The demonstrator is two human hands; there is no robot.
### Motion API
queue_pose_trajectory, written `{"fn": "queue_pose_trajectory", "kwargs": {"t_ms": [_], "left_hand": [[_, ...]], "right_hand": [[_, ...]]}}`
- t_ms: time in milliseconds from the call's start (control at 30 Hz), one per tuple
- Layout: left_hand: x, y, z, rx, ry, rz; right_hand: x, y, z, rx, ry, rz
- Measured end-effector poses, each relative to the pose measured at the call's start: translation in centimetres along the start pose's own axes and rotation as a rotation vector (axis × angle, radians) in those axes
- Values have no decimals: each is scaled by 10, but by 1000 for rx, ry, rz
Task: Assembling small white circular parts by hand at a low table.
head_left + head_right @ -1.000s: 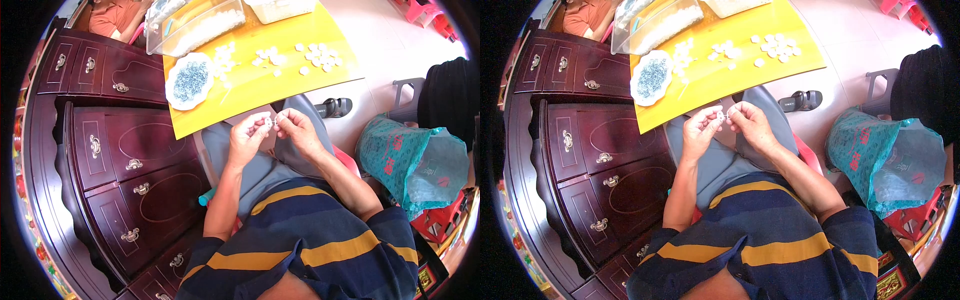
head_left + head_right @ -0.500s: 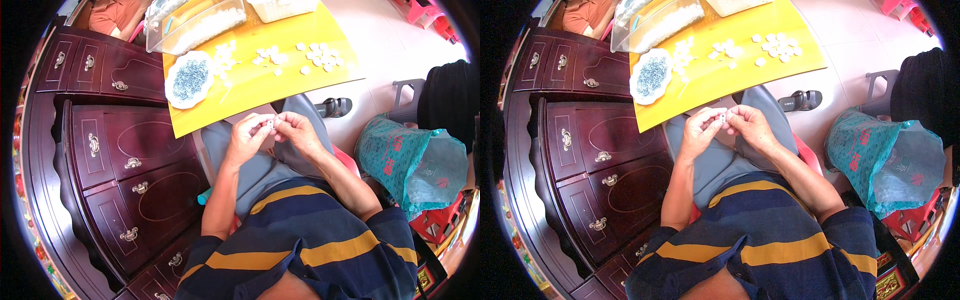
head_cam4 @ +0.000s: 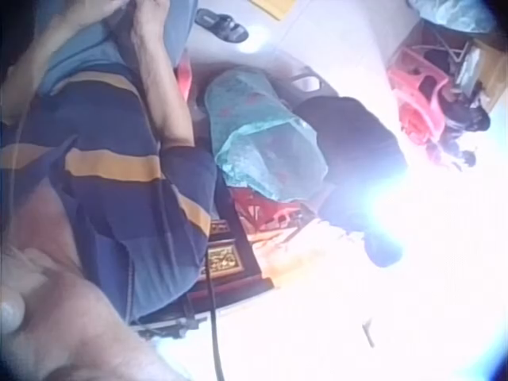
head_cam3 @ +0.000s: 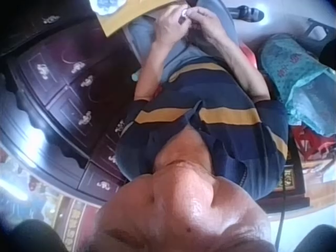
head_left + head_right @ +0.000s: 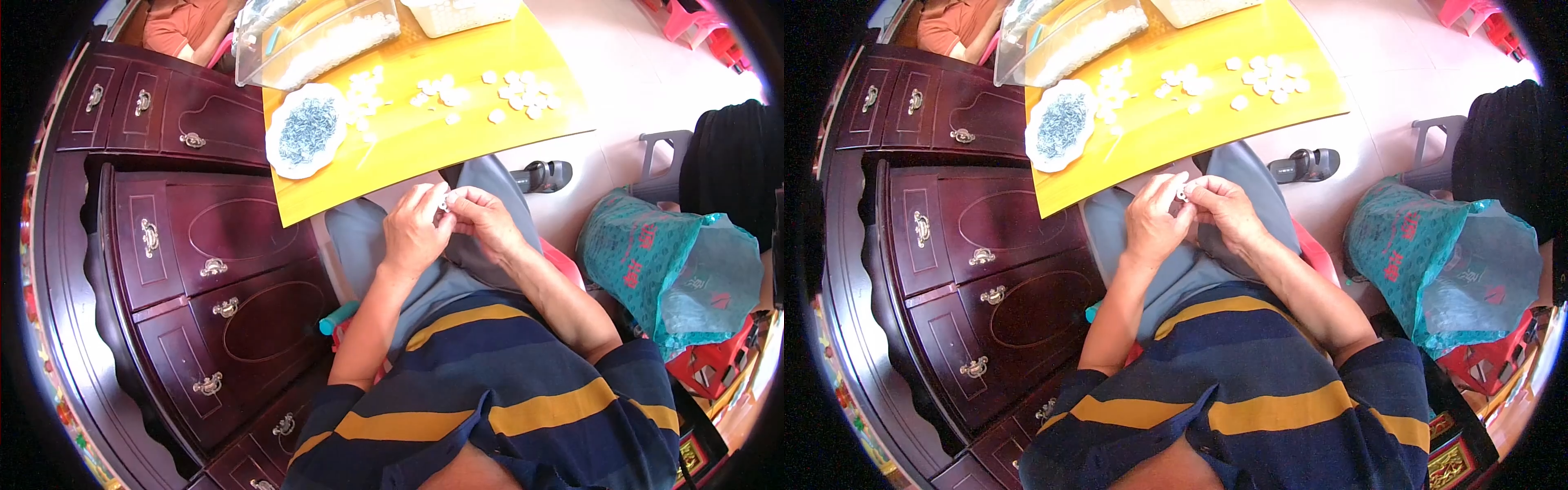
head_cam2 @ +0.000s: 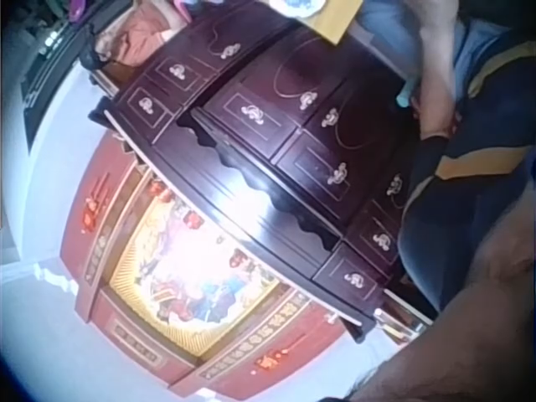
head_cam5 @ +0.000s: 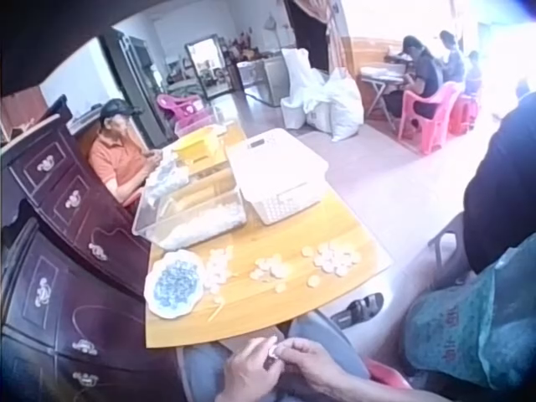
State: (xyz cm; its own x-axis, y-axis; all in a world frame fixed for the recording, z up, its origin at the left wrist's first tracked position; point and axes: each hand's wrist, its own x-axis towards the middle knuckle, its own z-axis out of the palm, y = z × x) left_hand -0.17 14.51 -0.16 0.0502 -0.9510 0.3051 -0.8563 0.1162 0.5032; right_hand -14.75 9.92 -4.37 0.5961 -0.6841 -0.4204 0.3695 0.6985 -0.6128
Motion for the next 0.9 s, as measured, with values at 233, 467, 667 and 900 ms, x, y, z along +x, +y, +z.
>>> {"fn": "queue_pose_trajectory", "kwargs": {"t_ms": [233,467,667,900], "left_hand": [[3,2,-7,-111,-34,7],[4,-4,-9,-158,-78,61],[4,-4,-9,-282,-97,6],[3,-7,-7,-323,-128,-43]], "right_hand": [[-3,-8,1,-1,7,83],[-1,-4,-3,-24,-12,91],[-5,-6,5,-102,20,-40],[-6,-5,6,-178,38,-116]]}}
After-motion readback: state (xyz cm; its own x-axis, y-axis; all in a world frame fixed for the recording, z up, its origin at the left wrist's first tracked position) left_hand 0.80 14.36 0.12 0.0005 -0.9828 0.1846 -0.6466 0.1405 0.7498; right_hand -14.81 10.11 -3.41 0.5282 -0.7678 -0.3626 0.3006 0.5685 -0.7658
